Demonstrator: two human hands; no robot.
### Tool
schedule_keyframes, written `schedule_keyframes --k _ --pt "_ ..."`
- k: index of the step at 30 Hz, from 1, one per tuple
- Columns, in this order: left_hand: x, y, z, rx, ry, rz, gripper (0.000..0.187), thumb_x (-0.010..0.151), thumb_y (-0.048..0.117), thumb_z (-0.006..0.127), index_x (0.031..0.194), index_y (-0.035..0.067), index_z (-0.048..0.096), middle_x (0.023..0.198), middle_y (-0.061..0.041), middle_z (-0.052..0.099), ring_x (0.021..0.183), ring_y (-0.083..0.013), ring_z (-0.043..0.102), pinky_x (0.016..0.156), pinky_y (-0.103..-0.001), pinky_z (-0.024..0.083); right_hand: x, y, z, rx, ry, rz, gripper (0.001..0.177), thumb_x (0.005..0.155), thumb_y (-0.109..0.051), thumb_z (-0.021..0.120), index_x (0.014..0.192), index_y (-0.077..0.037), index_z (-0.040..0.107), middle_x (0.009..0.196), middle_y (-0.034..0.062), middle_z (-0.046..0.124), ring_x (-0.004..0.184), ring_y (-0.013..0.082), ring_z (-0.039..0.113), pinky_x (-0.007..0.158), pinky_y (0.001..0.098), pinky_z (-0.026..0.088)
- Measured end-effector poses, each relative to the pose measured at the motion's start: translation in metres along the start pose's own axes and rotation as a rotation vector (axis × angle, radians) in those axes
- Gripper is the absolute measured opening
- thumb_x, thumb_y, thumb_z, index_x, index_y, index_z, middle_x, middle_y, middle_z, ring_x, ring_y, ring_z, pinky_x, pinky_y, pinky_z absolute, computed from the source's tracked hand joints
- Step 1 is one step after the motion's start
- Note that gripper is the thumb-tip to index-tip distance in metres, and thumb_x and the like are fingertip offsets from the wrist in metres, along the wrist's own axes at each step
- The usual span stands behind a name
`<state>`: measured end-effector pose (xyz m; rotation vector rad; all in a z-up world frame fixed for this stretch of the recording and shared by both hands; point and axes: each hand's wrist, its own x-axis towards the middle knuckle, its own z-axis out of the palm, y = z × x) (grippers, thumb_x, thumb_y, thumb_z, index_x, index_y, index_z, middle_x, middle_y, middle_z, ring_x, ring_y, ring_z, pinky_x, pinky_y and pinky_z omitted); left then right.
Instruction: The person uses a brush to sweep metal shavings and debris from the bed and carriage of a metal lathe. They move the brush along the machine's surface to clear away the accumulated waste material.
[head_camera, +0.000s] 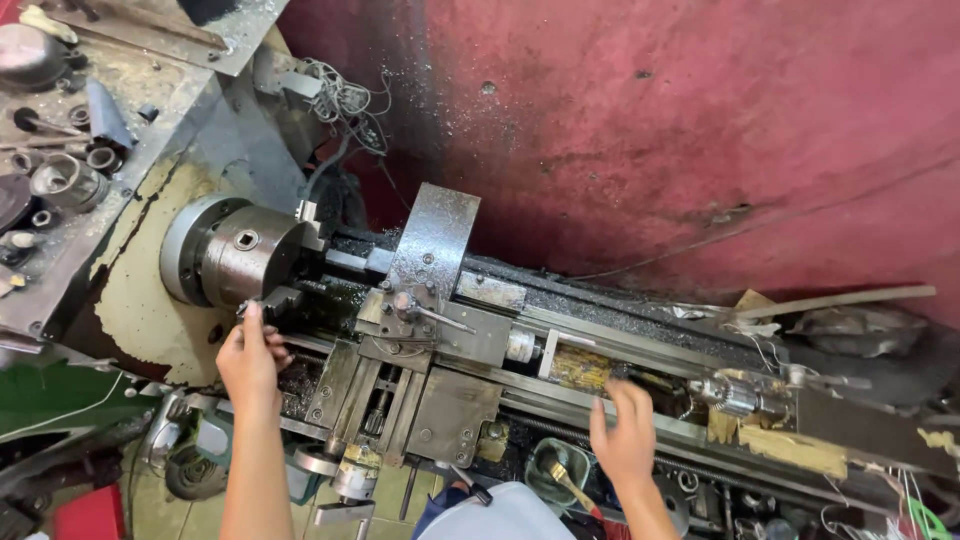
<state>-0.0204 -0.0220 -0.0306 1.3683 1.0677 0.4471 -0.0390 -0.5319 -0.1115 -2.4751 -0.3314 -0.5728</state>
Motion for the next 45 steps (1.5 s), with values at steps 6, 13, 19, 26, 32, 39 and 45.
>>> schedule_keyframes --k 6,13,19,26,32,39,45 --pt "-0.039 -0.054 -0.05 0.051 -0.189 0.108 0.037 0.114 0.038 0.054 0.098 0.005 0.056 0.09 -0.006 0.058 0.083 -0.0151 0.058 0.08 -0.029 0.054 -0.155 0.025 -0.004 -0.028 0.022 0.226 0.026 0.093 -0.016 0.063 0.116 -0.005 0.07 0.114 0.0124 0.065 0.11 0.0278 0.064 0.102 0.0373 0.049" --pt "-0.073 -0.163 -0.132 0.404 -0.001 0.11 0.049 0.102 0.038 0.063 0.125 -0.005 0.059 0.123 -0.021 0.062 0.111 -0.0306 0.057 0.1 -0.042 0.044 -0.305 0.104 0.065 -0.21 -0.058 0.826 0.064 0.069 -0.035 0.08 0.13 -0.021 0.066 0.115 0.0142 0.062 0.111 0.0364 0.064 0.096 0.0462 0.051" --pt "-0.108 -0.246 -0.168 0.507 -0.035 -0.207 0.068 0.085 0.048 0.07 0.141 0.009 0.064 0.13 -0.011 0.068 0.123 -0.0231 0.058 0.108 -0.036 0.038 -0.316 0.119 0.081 0.082 -0.398 1.342 0.063 0.073 -0.043 0.084 0.124 -0.009 0.07 0.118 0.0132 0.077 0.115 0.027 0.07 0.101 0.0353 0.047" --pt "-0.149 -0.239 -0.149 0.559 -0.449 -0.668 0.079 0.081 0.054 0.068 0.146 0.011 0.058 0.138 -0.015 0.07 0.124 -0.0324 0.069 0.111 -0.045 0.043 -0.285 0.102 0.087 0.532 -0.183 1.612 0.044 0.086 -0.02 0.081 0.125 -0.003 0.067 0.099 0.0174 0.076 0.082 0.0259 0.074 0.068 0.0335 0.055" --pt "-0.15 -0.272 -0.114 0.646 -0.465 -0.582 0.044 0.084 0.043 0.081 0.094 0.002 0.067 0.082 -0.015 0.073 0.072 -0.0249 0.068 0.075 -0.035 0.053 -0.295 0.122 0.111 0.636 -0.091 1.484 0.025 0.087 -0.012 0.082 0.105 -0.001 0.07 0.094 0.0183 0.076 0.075 0.0276 0.076 0.06 0.0305 0.055" --pt "-0.144 -0.276 -0.096 1.005 -0.352 -0.422 0.056 0.087 0.054 0.062 0.111 0.007 0.082 0.126 -0.021 0.072 0.12 -0.0433 0.063 0.101 -0.045 0.048 -0.247 0.086 0.068 0.527 -0.172 1.295 0.023 0.094 -0.024 0.073 0.101 -0.003 0.069 0.086 0.013 0.071 0.076 0.0209 0.073 0.064 0.0294 0.053" --pt "-0.143 -0.309 -0.106 1.171 -0.335 -0.192 0.047 0.09 0.042 0.053 0.098 0.001 0.075 0.108 -0.024 0.074 0.107 -0.0465 0.066 0.094 -0.052 0.05 -0.217 0.054 0.019 0.742 -0.018 1.285 0.022 0.096 -0.018 0.071 0.106 0.0 0.063 0.107 0.0212 0.072 0.091 0.03 0.076 0.079 0.0313 0.057"
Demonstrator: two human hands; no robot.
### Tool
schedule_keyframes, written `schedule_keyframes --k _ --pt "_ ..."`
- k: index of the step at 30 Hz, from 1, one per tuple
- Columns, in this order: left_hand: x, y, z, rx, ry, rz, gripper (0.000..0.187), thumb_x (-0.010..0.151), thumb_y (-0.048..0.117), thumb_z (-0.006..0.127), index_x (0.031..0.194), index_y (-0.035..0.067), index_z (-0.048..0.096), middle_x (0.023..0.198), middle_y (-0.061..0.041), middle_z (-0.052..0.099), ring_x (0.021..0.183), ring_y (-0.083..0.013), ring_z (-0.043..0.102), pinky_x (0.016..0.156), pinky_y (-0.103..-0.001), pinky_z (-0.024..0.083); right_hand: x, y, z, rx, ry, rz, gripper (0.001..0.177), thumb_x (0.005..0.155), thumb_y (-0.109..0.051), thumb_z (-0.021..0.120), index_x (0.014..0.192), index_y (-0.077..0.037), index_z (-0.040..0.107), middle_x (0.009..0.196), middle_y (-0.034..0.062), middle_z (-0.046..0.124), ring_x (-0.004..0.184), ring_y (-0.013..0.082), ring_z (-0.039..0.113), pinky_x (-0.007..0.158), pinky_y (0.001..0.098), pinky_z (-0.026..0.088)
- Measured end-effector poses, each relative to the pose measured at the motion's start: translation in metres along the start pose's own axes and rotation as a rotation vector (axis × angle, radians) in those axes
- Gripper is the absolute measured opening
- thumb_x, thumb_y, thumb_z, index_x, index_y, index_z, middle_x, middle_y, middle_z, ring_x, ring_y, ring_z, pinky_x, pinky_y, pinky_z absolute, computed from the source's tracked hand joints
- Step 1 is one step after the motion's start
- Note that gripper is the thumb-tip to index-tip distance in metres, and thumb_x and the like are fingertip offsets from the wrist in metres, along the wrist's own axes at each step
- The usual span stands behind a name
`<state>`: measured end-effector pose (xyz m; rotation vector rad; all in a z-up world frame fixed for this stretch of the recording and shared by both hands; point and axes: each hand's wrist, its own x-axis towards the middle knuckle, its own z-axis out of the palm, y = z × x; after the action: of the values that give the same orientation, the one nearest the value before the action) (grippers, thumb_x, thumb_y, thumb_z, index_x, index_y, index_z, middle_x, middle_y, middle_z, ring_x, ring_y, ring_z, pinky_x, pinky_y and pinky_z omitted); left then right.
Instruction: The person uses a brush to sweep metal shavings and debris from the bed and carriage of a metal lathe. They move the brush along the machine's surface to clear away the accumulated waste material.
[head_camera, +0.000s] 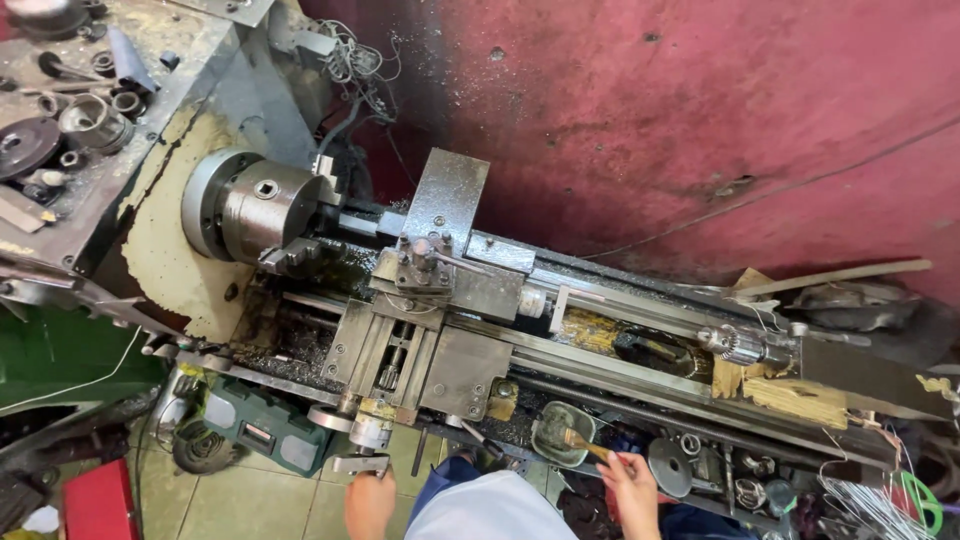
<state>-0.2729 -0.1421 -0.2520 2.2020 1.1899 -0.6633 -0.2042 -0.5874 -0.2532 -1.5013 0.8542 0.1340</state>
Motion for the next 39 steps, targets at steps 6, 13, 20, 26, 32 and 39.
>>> schedule_keyframes --k 6,13,20,26,32,39 --pt "0.003 -0.005 0.008 -0.001 0.046 0.025 0.048 0.09 0.043 0.054 0.094 0.001 0.076 0.103 -0.026 0.074 0.104 -0.0475 0.067 0.092 -0.054 0.05 0.009 0.011 -0.006 0.122 0.046 -0.016 0.019 0.096 -0.009 0.07 0.107 0.002 0.06 0.108 0.0274 0.07 0.084 0.0338 0.075 0.068 0.0291 0.056" --pt "0.005 -0.002 0.004 -0.009 -0.008 -0.061 0.049 0.09 0.047 0.055 0.105 0.005 0.077 0.108 -0.025 0.075 0.108 -0.0457 0.067 0.095 -0.05 0.052 0.019 0.039 -0.013 0.172 0.079 0.007 0.018 0.096 -0.01 0.071 0.105 0.0 0.058 0.099 0.0317 0.071 0.08 0.0348 0.074 0.07 0.0352 0.058" --pt "0.019 -0.005 0.012 -0.017 0.007 -0.024 0.05 0.089 0.045 0.053 0.103 0.004 0.076 0.109 -0.026 0.075 0.11 -0.0467 0.066 0.097 -0.051 0.051 0.03 0.058 -0.023 0.183 0.125 0.04 0.018 0.095 -0.01 0.072 0.105 -0.001 0.06 0.095 0.0315 0.074 0.081 0.0359 0.075 0.067 0.0346 0.057" --pt "0.031 -0.022 0.034 0.082 0.02 -0.078 0.049 0.091 0.048 0.055 0.103 0.005 0.077 0.104 -0.022 0.075 0.105 -0.042 0.07 0.092 -0.049 0.053 0.019 0.064 -0.039 0.163 0.178 0.076 0.022 0.094 -0.011 0.073 0.108 0.002 0.062 0.096 0.0352 0.074 0.083 0.0381 0.074 0.072 0.0386 0.057" --pt "0.021 -0.014 0.021 0.124 0.104 -0.099 0.048 0.089 0.045 0.057 0.094 0.001 0.077 0.093 -0.023 0.076 0.096 -0.0436 0.072 0.085 -0.051 0.055 0.018 0.059 -0.028 0.151 0.223 0.083 0.022 0.096 -0.013 0.073 0.107 0.002 0.06 0.091 0.0324 0.074 0.081 0.0345 0.075 0.07 0.0352 0.056" --pt "0.033 -0.016 0.02 0.061 0.09 -0.081 0.051 0.087 0.047 0.055 0.108 0.005 0.077 0.11 -0.028 0.073 0.11 -0.0474 0.067 0.096 -0.053 0.052 0.018 0.056 -0.021 0.205 0.145 0.021 0.018 0.094 -0.01 0.073 0.102 -0.002 0.06 0.095 0.0272 0.074 0.081 0.032 0.076 0.068 0.0306 0.057"
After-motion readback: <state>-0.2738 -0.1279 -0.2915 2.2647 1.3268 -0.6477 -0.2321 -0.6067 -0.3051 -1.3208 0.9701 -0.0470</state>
